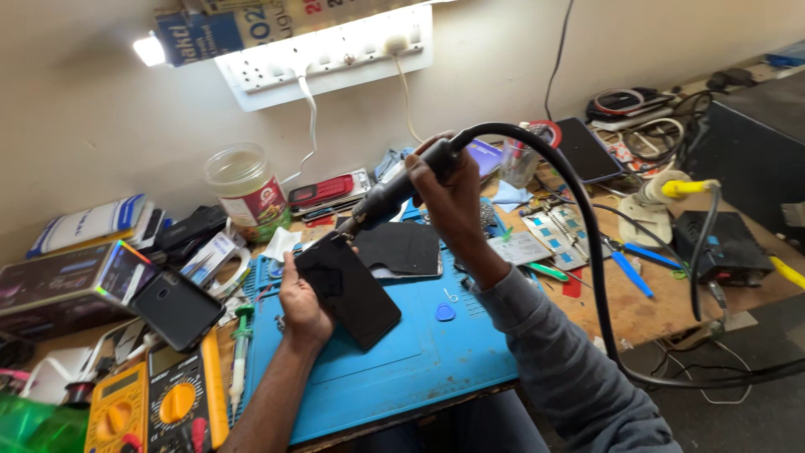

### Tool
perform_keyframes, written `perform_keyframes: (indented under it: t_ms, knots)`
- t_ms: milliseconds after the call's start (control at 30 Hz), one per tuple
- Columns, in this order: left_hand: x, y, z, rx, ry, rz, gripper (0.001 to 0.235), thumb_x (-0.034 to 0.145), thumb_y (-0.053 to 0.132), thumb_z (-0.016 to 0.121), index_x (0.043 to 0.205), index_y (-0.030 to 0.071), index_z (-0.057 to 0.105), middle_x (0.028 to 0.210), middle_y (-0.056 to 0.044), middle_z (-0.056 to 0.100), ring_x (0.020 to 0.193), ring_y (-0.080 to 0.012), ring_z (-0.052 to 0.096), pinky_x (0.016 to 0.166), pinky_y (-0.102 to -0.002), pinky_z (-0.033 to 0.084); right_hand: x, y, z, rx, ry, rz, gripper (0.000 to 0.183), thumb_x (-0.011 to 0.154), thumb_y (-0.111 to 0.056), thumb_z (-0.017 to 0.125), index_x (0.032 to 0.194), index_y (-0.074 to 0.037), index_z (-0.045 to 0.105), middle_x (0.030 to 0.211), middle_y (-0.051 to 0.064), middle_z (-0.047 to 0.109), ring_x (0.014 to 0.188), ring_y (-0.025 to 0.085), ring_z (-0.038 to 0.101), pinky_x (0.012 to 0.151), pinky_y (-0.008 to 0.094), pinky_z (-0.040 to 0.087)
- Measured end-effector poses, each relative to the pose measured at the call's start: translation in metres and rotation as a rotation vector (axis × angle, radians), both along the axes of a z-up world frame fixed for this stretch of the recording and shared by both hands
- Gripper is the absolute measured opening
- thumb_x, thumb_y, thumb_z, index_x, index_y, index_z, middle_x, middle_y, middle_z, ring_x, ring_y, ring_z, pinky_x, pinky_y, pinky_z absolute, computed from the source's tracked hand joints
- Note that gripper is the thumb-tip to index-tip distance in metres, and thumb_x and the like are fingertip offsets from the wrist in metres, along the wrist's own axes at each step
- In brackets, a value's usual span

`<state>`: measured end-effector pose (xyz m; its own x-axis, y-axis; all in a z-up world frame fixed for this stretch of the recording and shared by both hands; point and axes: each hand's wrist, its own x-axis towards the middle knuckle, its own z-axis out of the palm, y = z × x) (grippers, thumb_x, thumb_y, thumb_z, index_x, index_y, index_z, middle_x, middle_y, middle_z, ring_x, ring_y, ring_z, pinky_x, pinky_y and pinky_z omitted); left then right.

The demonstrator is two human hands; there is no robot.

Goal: The person disassembles a smartphone by removing the back cover and internal components. They use a heat gun to warm the device edges, then pry off the back cover with a plastic tool. The person removes the battery and other internal parts, placing them on the workbench.

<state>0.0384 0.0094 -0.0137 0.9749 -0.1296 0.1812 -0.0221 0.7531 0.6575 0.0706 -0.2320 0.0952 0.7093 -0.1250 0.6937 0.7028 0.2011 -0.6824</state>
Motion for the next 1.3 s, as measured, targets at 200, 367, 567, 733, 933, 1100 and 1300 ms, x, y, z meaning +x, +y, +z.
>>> perform_keyframes:
  t_ms: [200, 367, 567, 733, 933, 1100, 1300]
  knots:
    - [0.0, -0.003, 0.001, 0.034, 0.016, 0.016, 0.076, 0.11, 0.055, 0.021, 0.134, -0.007, 0.059, 0.124, -0.022, 0.07, 0.115, -0.033, 0.067, 0.107, -0.046, 0.05, -0.003, -0.002, 0.001, -0.01, -0.007, -0.009, 0.019, 0.1, -0.018, 0.069, 0.108, -0.006, 0.057, 0.082, 0.001, 0.06, 0.068, 0.007, 0.064, 0.053, 0.02, 0.053]
    - [0.003, -0.001, 0.0, -0.027, 0.011, -0.018, 0.074, 0.11, 0.055, 0.022, 0.134, -0.005, 0.059, 0.124, -0.021, 0.07, 0.115, -0.0325, 0.067, 0.106, -0.045, 0.052, -0.002, -0.001, 0.0, 0.011, 0.011, -0.014, 0.019, 0.101, -0.017, 0.069, 0.11, -0.005, 0.058, 0.087, 0.002, 0.061, 0.071, 0.007, 0.064, 0.055, 0.021, 0.054]
    - [-0.002, -0.003, 0.004, -0.012, -0.012, 0.004, 0.074, 0.11, 0.054, 0.023, 0.133, -0.006, 0.06, 0.122, -0.021, 0.07, 0.114, -0.031, 0.068, 0.104, -0.044, 0.054, -0.001, -0.003, -0.002, 0.0, -0.031, -0.009, 0.016, 0.104, -0.017, 0.067, 0.108, -0.005, 0.058, 0.083, 0.004, 0.062, 0.067, 0.009, 0.066, 0.056, 0.022, 0.056]
    - [-0.005, -0.005, 0.009, -0.016, -0.013, 0.021, 0.072, 0.11, 0.053, 0.024, 0.129, -0.005, 0.062, 0.119, -0.02, 0.071, 0.111, -0.0294, 0.069, 0.101, -0.043, 0.055, -0.002, -0.003, 0.002, -0.004, -0.031, -0.036, 0.015, 0.104, -0.015, 0.068, 0.109, -0.006, 0.057, 0.087, 0.005, 0.061, 0.072, 0.01, 0.066, 0.058, 0.022, 0.057]
    - [-0.005, -0.005, 0.01, 0.008, 0.01, 0.033, 0.07, 0.11, 0.054, 0.022, 0.128, -0.001, 0.061, 0.115, -0.017, 0.071, 0.109, -0.0269, 0.069, 0.099, -0.044, 0.057, -0.001, -0.006, 0.002, -0.013, -0.04, -0.052, 0.016, 0.105, -0.015, 0.067, 0.109, -0.005, 0.055, 0.088, 0.004, 0.06, 0.072, 0.009, 0.067, 0.058, 0.021, 0.058]
    - [-0.007, -0.005, 0.011, 0.093, 0.003, 0.048, 0.076, 0.109, 0.057, 0.019, 0.13, -0.003, 0.062, 0.115, -0.019, 0.071, 0.108, -0.0261, 0.069, 0.097, -0.043, 0.057, -0.001, -0.006, 0.001, -0.036, -0.073, -0.034, 0.016, 0.106, -0.015, 0.067, 0.109, -0.005, 0.056, 0.086, 0.005, 0.06, 0.072, 0.01, 0.068, 0.059, 0.022, 0.058]
    - [-0.005, -0.004, 0.009, 0.053, 0.032, 0.04, 0.073, 0.108, 0.056, 0.02, 0.132, 0.0, 0.06, 0.116, -0.019, 0.07, 0.108, -0.0263, 0.069, 0.097, -0.044, 0.057, -0.001, -0.007, 0.001, -0.062, -0.066, -0.074, 0.017, 0.105, -0.017, 0.068, 0.109, -0.005, 0.056, 0.086, 0.005, 0.06, 0.073, 0.011, 0.069, 0.059, 0.022, 0.059]
